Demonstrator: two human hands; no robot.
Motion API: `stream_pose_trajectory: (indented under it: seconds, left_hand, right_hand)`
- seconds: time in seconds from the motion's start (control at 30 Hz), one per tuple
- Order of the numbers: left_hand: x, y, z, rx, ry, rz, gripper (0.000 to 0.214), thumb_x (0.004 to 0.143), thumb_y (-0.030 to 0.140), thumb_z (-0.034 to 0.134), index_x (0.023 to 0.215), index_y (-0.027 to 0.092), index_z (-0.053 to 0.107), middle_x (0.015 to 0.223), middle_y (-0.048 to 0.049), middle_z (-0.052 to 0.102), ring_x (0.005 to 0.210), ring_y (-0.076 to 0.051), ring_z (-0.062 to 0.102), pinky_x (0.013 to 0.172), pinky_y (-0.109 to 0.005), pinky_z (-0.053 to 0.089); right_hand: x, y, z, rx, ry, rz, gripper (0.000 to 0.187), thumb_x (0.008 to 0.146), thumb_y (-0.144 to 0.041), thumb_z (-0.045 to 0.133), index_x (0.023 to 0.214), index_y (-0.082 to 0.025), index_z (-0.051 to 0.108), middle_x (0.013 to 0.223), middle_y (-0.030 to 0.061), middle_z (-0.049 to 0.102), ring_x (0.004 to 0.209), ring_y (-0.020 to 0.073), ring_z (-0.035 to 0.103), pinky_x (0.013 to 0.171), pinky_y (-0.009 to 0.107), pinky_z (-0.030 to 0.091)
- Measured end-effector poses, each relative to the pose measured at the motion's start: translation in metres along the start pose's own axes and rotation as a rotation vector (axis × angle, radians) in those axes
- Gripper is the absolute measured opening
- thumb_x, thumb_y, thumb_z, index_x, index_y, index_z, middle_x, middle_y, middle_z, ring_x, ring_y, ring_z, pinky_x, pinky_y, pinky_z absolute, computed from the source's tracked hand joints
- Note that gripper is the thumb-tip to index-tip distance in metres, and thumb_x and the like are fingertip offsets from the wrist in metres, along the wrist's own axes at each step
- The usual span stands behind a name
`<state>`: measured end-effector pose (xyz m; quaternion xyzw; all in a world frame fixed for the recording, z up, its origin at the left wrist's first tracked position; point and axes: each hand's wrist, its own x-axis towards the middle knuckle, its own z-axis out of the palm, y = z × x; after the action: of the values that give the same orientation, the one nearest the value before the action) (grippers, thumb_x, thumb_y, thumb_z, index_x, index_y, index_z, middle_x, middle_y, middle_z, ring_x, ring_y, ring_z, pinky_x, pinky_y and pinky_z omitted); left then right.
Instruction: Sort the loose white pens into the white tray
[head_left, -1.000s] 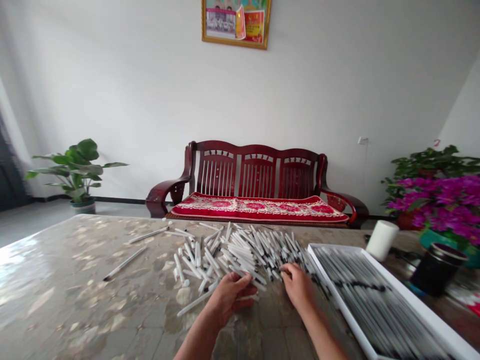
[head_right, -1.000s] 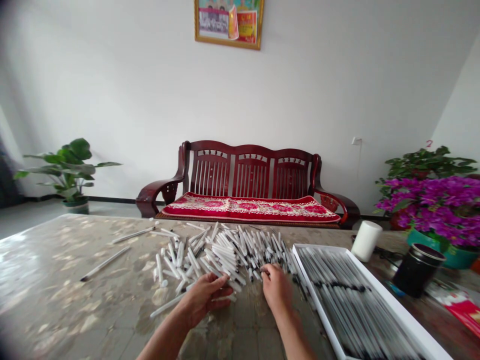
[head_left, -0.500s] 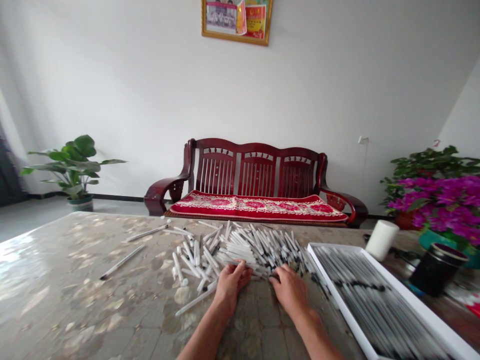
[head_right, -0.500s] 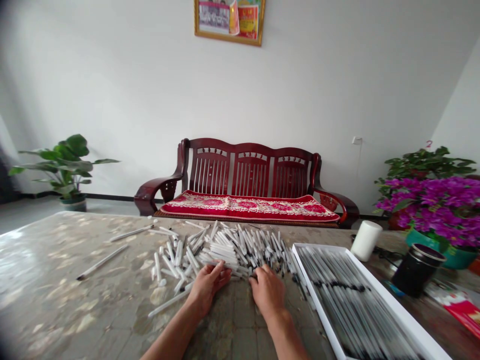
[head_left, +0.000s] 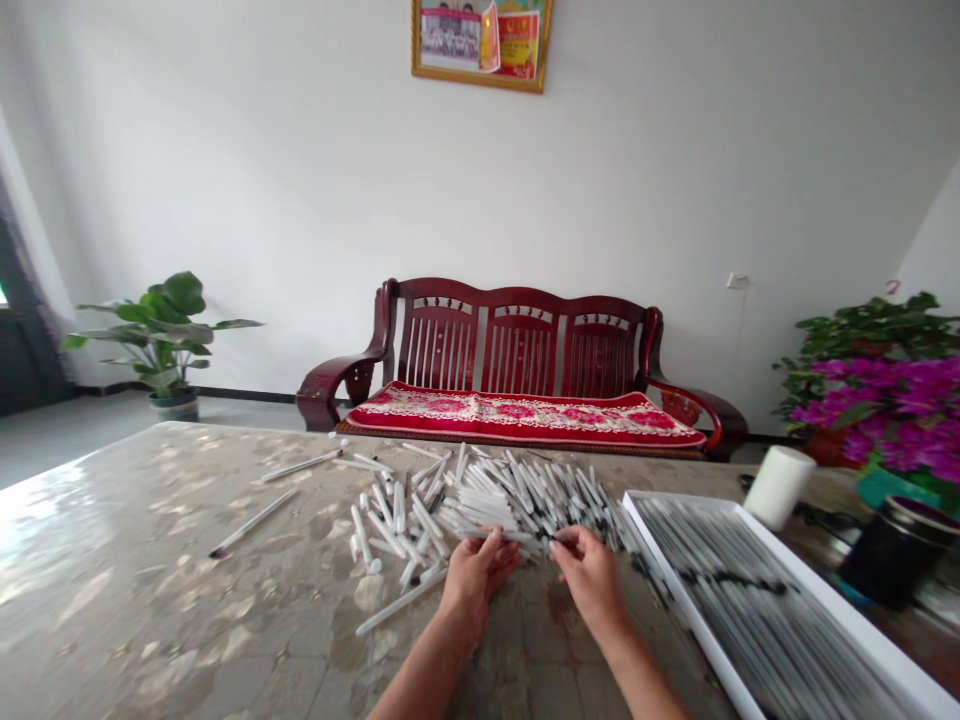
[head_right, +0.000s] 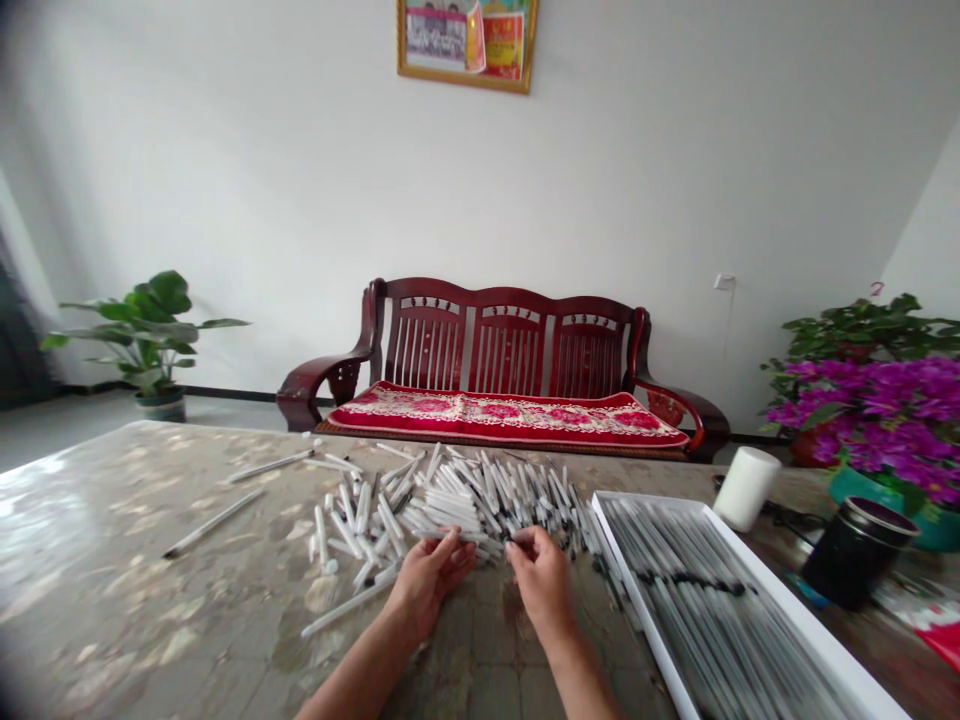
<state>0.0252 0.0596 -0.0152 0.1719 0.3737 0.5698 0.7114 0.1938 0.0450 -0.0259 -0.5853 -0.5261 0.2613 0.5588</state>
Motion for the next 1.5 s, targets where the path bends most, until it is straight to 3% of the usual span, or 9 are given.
stream_pose_trajectory:
  seconds: [0.17, 0.27, 0.4, 0.57, 0.77, 1.0, 1.27, 1.4, 1.5]
  left_hand:
    - [0.001, -0.003, 0.001, -0.029, -0.02, -0.013, 0.01, 0.082, 0.01, 0.069, 0.08, 0.014, 0.06, 0.067, -0.0033, 0.07, 0.062, -0.015, 0.071, 0.068, -0.03, 0.062]
    - [0.002, -0.003, 0.001, -0.028, -0.014, -0.007, 0.01, 0.082, 0.01, 0.069, 0.079, 0.014, 0.06, 0.065, -0.0024, 0.068, 0.062, -0.015, 0.072, 0.066, -0.028, 0.062]
    - [0.002, -0.002, 0.002, -0.025, 0.004, 0.004, 0.012, 0.082, 0.011, 0.069, 0.078, 0.014, 0.059, 0.065, -0.0018, 0.068, 0.061, -0.014, 0.071, 0.065, -0.027, 0.061]
    - [0.001, 0.0, 0.0, -0.038, -0.02, -0.009, 0.013, 0.082, 0.012, 0.071, 0.077, 0.014, 0.059, 0.064, -0.0014, 0.067, 0.061, -0.015, 0.072, 0.068, -0.028, 0.062]
    - [-0.001, 0.001, 0.001, -0.062, -0.016, -0.005, 0.014, 0.081, 0.011, 0.071, 0.076, 0.015, 0.058, 0.064, -0.0013, 0.067, 0.061, -0.015, 0.071, 0.067, -0.027, 0.061]
    - [-0.002, 0.001, 0.002, -0.064, -0.029, 0.0, 0.012, 0.084, 0.01, 0.067, 0.077, 0.014, 0.058, 0.064, -0.0017, 0.066, 0.061, -0.013, 0.07, 0.066, -0.026, 0.061]
    - [0.0, 0.003, 0.001, -0.119, -0.002, 0.011, 0.011, 0.086, 0.011, 0.065, 0.078, 0.014, 0.058, 0.063, -0.0018, 0.066, 0.061, -0.014, 0.071, 0.066, -0.027, 0.061]
    - [0.0, 0.001, 0.0, -0.11, -0.032, 0.032, 0.012, 0.081, 0.012, 0.071, 0.079, 0.014, 0.06, 0.066, -0.0023, 0.068, 0.061, -0.014, 0.071, 0.067, -0.026, 0.06]
    - [0.0, 0.0, 0.001, -0.096, -0.028, 0.048, 0.014, 0.078, 0.014, 0.075, 0.078, 0.015, 0.06, 0.066, -0.0019, 0.068, 0.061, -0.014, 0.071, 0.065, -0.026, 0.06]
  right_hand:
    - [-0.003, -0.013, 0.005, 0.201, -0.041, 0.036, 0.033, 0.07, -0.045, 0.066, 0.093, -0.021, 0.07, 0.079, 0.0048, 0.073, 0.067, 0.0227, 0.068, 0.057, 0.031, 0.055]
    - [-0.003, -0.009, 0.005, 0.133, -0.054, 0.062, 0.029, 0.071, -0.045, 0.063, 0.085, -0.02, 0.071, 0.078, 0.0066, 0.074, 0.066, 0.0247, 0.069, 0.056, 0.033, 0.055]
    - [-0.002, 0.001, 0.004, -0.12, -0.023, -0.057, 0.022, 0.072, -0.034, 0.058, 0.081, -0.02, 0.071, 0.082, 0.0086, 0.076, 0.077, 0.0263, 0.07, 0.069, 0.035, 0.054]
    - [-0.006, -0.006, -0.003, -0.319, -0.213, -0.1, 0.02, 0.072, -0.019, 0.054, 0.081, -0.019, 0.072, 0.079, 0.0046, 0.075, 0.074, 0.0213, 0.069, 0.069, 0.028, 0.05]
    - [-0.011, -0.023, -0.006, -0.477, -0.418, -0.124, 0.02, 0.071, -0.021, 0.064, 0.087, -0.022, 0.076, 0.088, 0.0031, 0.075, 0.084, 0.0197, 0.067, 0.074, 0.025, 0.047]
    - [-0.024, -0.034, 0.011, -0.737, -0.354, -0.191, 0.013, 0.08, -0.025, 0.063, 0.089, -0.026, 0.073, 0.094, 0.002, 0.071, 0.089, 0.0189, 0.067, 0.074, 0.024, 0.043]
    - [-0.028, -0.031, 0.026, -0.785, -0.329, -0.263, 0.014, 0.081, -0.016, 0.061, 0.088, -0.024, 0.069, 0.098, 0.0029, 0.07, 0.092, 0.02, 0.067, 0.074, 0.025, 0.044]
    - [-0.025, -0.022, 0.026, -0.653, -0.244, -0.25, 0.01, 0.081, -0.017, 0.059, 0.08, -0.023, 0.066, 0.092, 0.0041, 0.071, 0.089, 0.021, 0.068, 0.075, 0.027, 0.046]
    - [-0.018, -0.014, 0.023, -0.332, -0.159, -0.111, 0.011, 0.083, -0.031, 0.057, 0.076, -0.023, 0.062, 0.079, 0.0046, 0.072, 0.077, 0.0224, 0.069, 0.066, 0.029, 0.05]
